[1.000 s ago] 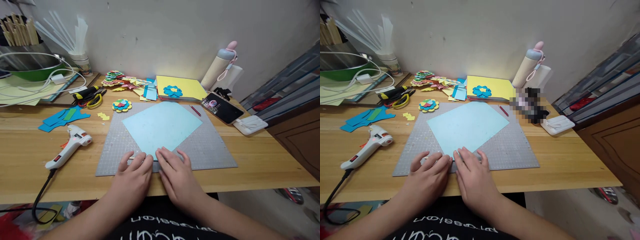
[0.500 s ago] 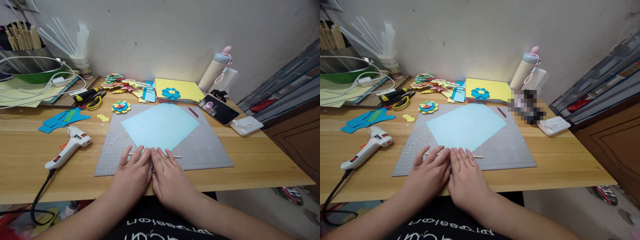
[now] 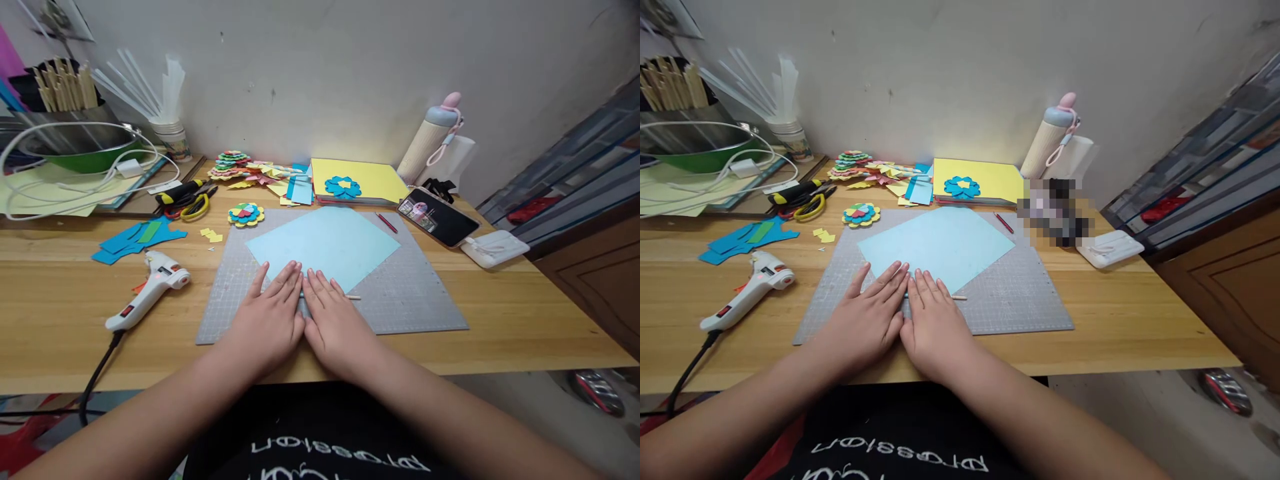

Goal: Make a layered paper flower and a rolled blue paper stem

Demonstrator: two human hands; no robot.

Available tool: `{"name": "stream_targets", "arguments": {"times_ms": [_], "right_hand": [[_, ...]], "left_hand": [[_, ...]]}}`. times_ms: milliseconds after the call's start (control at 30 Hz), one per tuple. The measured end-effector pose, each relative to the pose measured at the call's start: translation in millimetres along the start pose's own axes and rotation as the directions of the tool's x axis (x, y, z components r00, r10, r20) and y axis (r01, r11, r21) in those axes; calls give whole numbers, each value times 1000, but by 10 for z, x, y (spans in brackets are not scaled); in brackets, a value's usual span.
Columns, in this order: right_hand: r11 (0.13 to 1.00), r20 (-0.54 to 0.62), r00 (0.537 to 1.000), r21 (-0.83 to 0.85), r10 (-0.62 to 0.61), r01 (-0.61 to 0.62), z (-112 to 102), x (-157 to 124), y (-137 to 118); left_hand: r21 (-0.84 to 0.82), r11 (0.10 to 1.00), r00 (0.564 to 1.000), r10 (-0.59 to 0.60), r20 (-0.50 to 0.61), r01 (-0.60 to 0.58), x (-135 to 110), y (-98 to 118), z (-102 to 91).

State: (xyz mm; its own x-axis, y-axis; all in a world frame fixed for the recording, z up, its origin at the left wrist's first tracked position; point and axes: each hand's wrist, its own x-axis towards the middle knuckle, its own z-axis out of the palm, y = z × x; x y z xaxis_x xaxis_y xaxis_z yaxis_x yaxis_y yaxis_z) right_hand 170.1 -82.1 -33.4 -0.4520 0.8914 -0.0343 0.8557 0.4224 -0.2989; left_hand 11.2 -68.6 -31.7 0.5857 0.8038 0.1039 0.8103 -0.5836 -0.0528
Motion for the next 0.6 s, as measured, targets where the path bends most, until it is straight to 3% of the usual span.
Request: {"name": "stream_targets", "arguments": {"times_ms": [600], "right_hand": [[997, 1, 1000, -66, 29, -29, -51, 480, 268]], "left_hand": [[32, 999, 992, 17, 121, -21, 439, -304, 79]]}}
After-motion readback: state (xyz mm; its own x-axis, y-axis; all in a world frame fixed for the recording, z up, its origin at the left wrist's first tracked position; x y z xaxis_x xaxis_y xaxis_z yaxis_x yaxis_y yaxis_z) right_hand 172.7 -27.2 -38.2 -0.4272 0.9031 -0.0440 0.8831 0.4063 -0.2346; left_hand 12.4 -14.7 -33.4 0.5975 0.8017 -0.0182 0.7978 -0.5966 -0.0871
